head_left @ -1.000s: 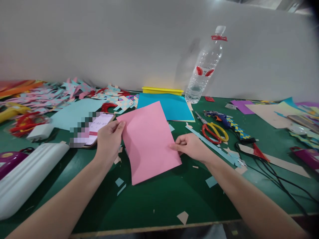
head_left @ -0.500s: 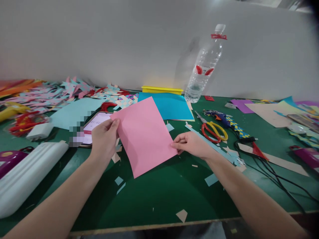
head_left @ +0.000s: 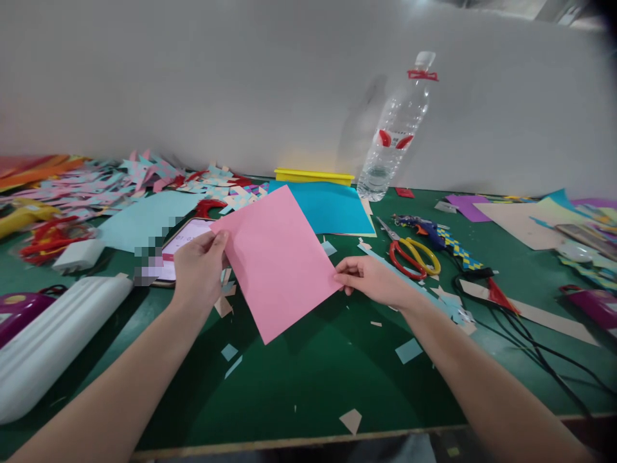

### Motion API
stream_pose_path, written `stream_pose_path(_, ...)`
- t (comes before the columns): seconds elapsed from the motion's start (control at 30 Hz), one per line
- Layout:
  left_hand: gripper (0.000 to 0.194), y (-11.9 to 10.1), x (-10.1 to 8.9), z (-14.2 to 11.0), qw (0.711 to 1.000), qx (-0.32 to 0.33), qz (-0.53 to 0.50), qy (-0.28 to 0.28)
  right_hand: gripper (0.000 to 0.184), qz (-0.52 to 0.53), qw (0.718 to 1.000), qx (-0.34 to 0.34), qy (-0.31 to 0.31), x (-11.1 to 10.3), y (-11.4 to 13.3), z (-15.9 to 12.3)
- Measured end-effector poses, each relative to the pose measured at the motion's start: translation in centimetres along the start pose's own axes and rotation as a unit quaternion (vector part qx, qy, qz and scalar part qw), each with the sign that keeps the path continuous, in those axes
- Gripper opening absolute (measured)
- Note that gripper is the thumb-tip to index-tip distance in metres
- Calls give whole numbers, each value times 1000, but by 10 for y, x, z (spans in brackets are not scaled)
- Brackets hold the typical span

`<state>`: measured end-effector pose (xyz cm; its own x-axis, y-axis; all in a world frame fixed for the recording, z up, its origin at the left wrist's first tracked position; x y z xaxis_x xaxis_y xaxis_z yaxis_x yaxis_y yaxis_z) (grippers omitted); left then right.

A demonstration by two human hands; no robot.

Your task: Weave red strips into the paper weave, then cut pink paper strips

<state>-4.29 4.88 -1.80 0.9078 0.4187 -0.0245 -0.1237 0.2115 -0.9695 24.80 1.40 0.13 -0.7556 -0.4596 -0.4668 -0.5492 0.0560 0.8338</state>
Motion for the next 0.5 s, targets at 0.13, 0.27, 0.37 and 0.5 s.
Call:
stream_pose_path(0.13,18,4,1,1,999,-12,-33,1,22,-25,999,-5,-21,0,-3,1)
stream_pose_path(0.27,14,6,4,2,998,-33,-56,20,23,-60,995,-32,-78,-4,-6,2)
stream_pose_path(0.37,14,5,4,2,996,-33,-69,34,20,-55,972,-69,-218,-14,-7,1)
stream_pose_path(0.5,20,1,-1,4,997,15,-79,13,14,-111,844,-161,-499,-28,-5,-10)
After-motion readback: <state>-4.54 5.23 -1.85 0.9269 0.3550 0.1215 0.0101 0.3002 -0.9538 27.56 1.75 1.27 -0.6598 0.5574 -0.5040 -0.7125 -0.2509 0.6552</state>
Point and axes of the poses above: each hand's wrist, its own z-axis towards the middle knuckle, its own x-axis out of the palm, y = z × x, the point moved 2 cm from there along z, towards the middle knuckle, and after that the axes turned 5 degrees about x, right-handed, at the moved point
